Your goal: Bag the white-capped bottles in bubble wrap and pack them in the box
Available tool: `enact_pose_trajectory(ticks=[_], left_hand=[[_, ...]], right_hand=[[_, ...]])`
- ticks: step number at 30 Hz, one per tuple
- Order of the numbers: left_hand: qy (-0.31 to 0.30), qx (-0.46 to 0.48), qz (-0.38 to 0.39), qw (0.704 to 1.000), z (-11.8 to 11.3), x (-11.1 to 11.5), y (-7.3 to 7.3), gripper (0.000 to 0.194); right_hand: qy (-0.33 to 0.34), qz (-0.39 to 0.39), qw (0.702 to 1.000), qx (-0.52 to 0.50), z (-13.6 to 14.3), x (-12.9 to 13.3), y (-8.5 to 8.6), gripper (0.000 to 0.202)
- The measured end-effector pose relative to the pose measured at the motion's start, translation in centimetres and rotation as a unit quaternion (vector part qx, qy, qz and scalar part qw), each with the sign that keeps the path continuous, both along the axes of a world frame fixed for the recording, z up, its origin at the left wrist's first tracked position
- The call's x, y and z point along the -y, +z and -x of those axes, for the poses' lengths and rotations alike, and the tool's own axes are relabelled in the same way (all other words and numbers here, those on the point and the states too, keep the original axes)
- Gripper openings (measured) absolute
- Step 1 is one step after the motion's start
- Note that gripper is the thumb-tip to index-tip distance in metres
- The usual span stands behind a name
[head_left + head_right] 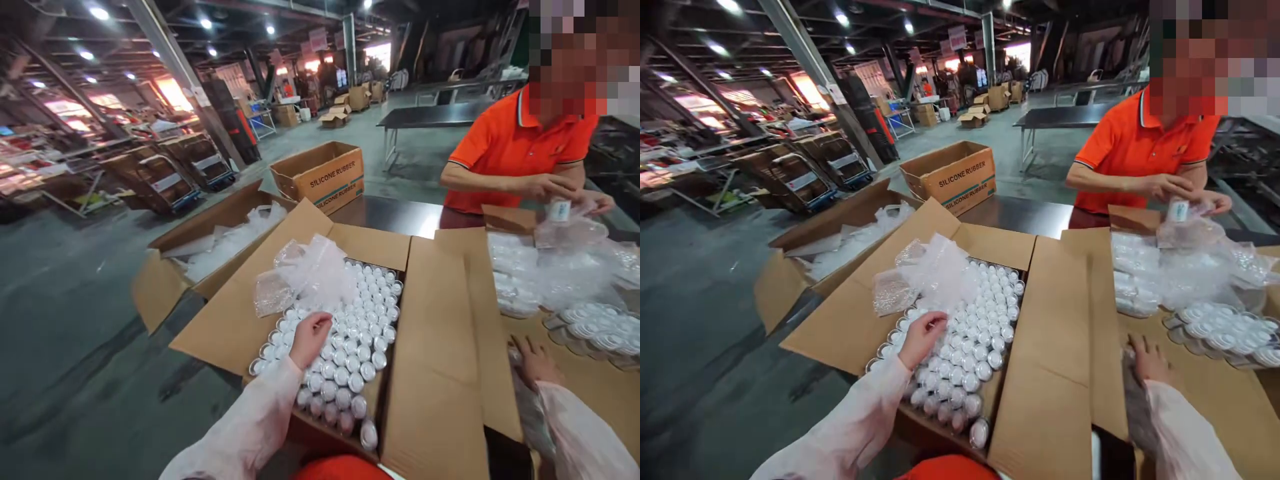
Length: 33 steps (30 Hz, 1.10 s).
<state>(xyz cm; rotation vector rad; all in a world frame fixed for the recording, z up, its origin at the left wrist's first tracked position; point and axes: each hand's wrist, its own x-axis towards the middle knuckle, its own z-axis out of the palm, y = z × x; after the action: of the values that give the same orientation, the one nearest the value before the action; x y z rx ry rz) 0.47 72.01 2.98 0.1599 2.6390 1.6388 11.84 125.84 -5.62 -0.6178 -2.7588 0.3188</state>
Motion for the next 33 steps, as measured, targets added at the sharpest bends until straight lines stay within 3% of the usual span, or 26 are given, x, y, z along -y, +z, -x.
enact_pose_trajectory(ticks=[3, 5, 8, 11, 14, 17, 20, 23, 25, 30, 31, 33], left_hand=[[0.063, -0.167, 0.135, 0.975, 2.7, 0.4, 1.2, 0.022], [0.054, -0.22, 0.212, 0.951, 4.4, -0.2, 1.9, 0.023], [-0.084, -0.234, 0.301, 0.921, 6.2, -2.5, 2.6, 0.03], [-0.182, -0.229, 0.327, 0.899, 7.0, -5.0, 3.5, 0.02], [-0.194, -0.238, 0.238, 0.921, 6.3, -6.4, 5.2, 0.013], [-0.242, -0.138, 0.001, 0.961, 4.2, -6.8, 7.1, 0.021], [-0.316, 0.006, -0.154, 0.936, 1.6, -7.1, 8.1, 0.033], [-0.335, 0.071, -0.196, 0.919, -0.3, -7.0, 8.0, 0.043], [-0.307, 0.077, -0.193, 0.929, -1.0, -6.9, 7.6, 0.043], [-0.246, 0.026, -0.156, 0.956, -1.6, -6.7, 5.8, 0.035], [-0.246, 0.045, -0.147, 0.957, -1.5, -6.7, 5.3, 0.036], [-0.258, 0.101, -0.115, 0.954, -1.3, -6.7, 4.2, 0.04]], right_hand=[[-0.083, -0.05, 0.993, -0.069, 0.5, 2.7, 2.8, 0.047], [-0.08, -0.066, 0.984, -0.147, 1.1, 5.8, 5.4, 0.051], [0.04, -0.01, 0.98, -0.196, 2.1, 12.1, 9.0, 0.042], [0.144, 0.105, 0.97, -0.164, 2.6, 18.6, 11.0, 0.036], [0.204, 0.167, 0.955, -0.138, 2.6, 23.5, 12.1, 0.039], [0.257, 0.163, 0.94, -0.154, 2.3, 26.5, 14.1, 0.071], [0.331, 0.201, 0.91, -0.149, 2.4, 27.8, 16.9, 0.093], [0.384, 0.298, 0.873, -0.032, 2.2, 27.9, 18.3, 0.063], [0.369, 0.35, 0.86, 0.047, 1.5, 27.5, 18.1, 0.049], [0.298, 0.46, 0.827, 0.128, -0.7, 26.5, 16.0, 0.048], [0.278, 0.453, 0.835, 0.139, -1.0, 26.1, 15.6, 0.047], [0.213, 0.385, 0.885, 0.151, -1.3, 25.2, 15.0, 0.044]])
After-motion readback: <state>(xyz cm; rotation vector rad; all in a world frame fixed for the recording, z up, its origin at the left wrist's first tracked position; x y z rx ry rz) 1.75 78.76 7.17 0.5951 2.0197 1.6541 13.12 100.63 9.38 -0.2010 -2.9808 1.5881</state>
